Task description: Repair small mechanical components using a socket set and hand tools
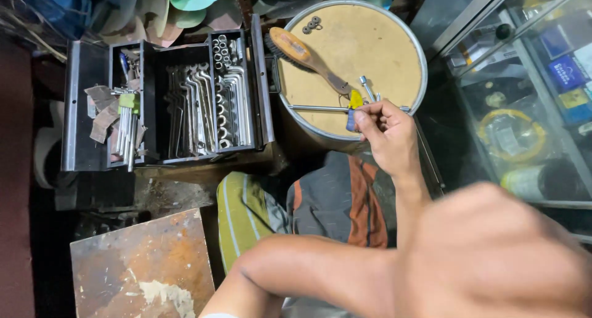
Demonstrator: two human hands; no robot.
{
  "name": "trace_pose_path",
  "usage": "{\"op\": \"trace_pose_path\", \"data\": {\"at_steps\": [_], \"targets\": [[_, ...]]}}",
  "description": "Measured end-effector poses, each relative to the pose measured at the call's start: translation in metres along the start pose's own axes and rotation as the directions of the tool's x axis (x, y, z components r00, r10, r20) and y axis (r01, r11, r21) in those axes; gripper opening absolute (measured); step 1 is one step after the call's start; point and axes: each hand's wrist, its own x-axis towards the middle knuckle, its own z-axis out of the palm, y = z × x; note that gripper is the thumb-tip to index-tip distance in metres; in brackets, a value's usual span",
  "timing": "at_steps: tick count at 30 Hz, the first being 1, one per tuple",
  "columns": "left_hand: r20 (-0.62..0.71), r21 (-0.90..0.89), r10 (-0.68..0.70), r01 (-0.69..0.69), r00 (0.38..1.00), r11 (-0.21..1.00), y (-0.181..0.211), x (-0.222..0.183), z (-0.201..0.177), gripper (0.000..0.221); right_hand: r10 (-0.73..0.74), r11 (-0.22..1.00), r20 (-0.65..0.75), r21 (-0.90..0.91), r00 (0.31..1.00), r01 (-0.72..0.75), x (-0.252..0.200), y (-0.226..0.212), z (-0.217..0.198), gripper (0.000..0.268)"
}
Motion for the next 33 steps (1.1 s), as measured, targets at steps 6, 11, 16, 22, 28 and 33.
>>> {"op": "trace_pose_path", "data": {"at_steps": [6,11,16,22,28,33], "targets": [[-0.011,0.518,-0.982,0.841,0.19,0.157,-0.031,0.013,0.074,0.016,0.013,1.0,-0.012,-0.021,1.0,-0.014,-0.014,0.01,-0.011,0.009],[0.149,-0.248,0.286,-0.244,0.947,0.937,-0.02,-0.018,0.016,0.006,0.034,0.999,-0.014,-0.013,0.999,-0.034,-0.024,0.004,-0.014,0.008],[0.103,-0.239,0.334,-0.302,0.937,0.923,-0.022,-0.018,0.027,0.007,0.026,1.0,-0.015,-0.011,1.0,-0.026,-0.025,0.006,-0.016,0.008],[0.4,-0.348,-0.293,0.44,0.868,0.828,-0.002,-0.039,0.038,0.007,0.026,1.0,-0.013,0.005,1.0,-0.026,-0.028,0.007,-0.018,0.009],[0.238,0.09,0.547,-0.579,0.802,0.81,-0.039,0.008,0.034,0.008,-0.006,0.999,-0.081,-0.039,0.997,0.003,-0.034,0.004,-0.052,0.012],[0.239,0.234,0.214,-0.27,0.947,0.934,-0.089,0.033,0.047,0.02,-0.021,0.958,0.105,-0.284,0.994,0.05,-0.029,-0.011,-0.137,0.027]]}}
